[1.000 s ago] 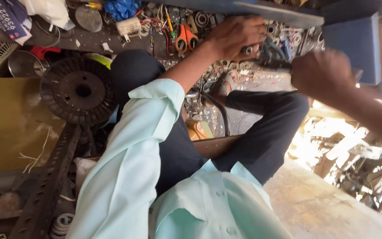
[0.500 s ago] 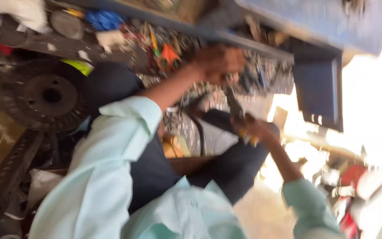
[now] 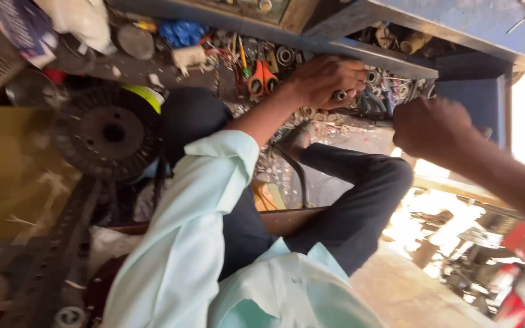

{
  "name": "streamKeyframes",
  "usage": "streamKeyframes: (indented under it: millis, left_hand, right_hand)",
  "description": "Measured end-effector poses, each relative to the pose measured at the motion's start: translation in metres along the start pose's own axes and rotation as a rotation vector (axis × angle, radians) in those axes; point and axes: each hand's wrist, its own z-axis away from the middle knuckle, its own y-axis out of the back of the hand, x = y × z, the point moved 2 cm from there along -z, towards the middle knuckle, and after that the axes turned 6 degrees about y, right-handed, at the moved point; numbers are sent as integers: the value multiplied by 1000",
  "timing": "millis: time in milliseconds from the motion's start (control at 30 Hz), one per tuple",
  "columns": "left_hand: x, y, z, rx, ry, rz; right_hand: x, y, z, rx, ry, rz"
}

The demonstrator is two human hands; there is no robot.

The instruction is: Repairing an electric motor using various hand tools.

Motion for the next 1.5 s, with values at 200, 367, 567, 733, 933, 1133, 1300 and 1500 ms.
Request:
streamKeyframes:
  millis: [200,367,567,733,933,1133,1300,1500]
  left_hand:
    - [-23,-25,1,268,-181,-90]
    - [-21,-29,-8,165,-88,-107]
    - [-24,-38,-6,160,-51,1]
    - [-10,-15,-5,113,-82,-82]
    - [-14,-30,-5,65,-133,-176]
    - [-30,-43,-3,-4,-156,-215]
    - [-20,-24,3,101,-65,-82]
    - [-44,-50,4,108,-15,-22]
  right_hand:
    - [-1,-20,4,63,-58,-72]
    - [-14,-187,-47,421,66,-560]
    - [-5,-152,-32,318,-12,-794]
    - [-26,-166,-41,301,-80,-848]
    - [-70,-208,-57,576,-6,-1140]
    - [-99,-278,-99,531,170,-1466]
    - [-109,-267,-95,-98,172,-2276]
    - [-118,-261,-76,-1186,1564,-2724]
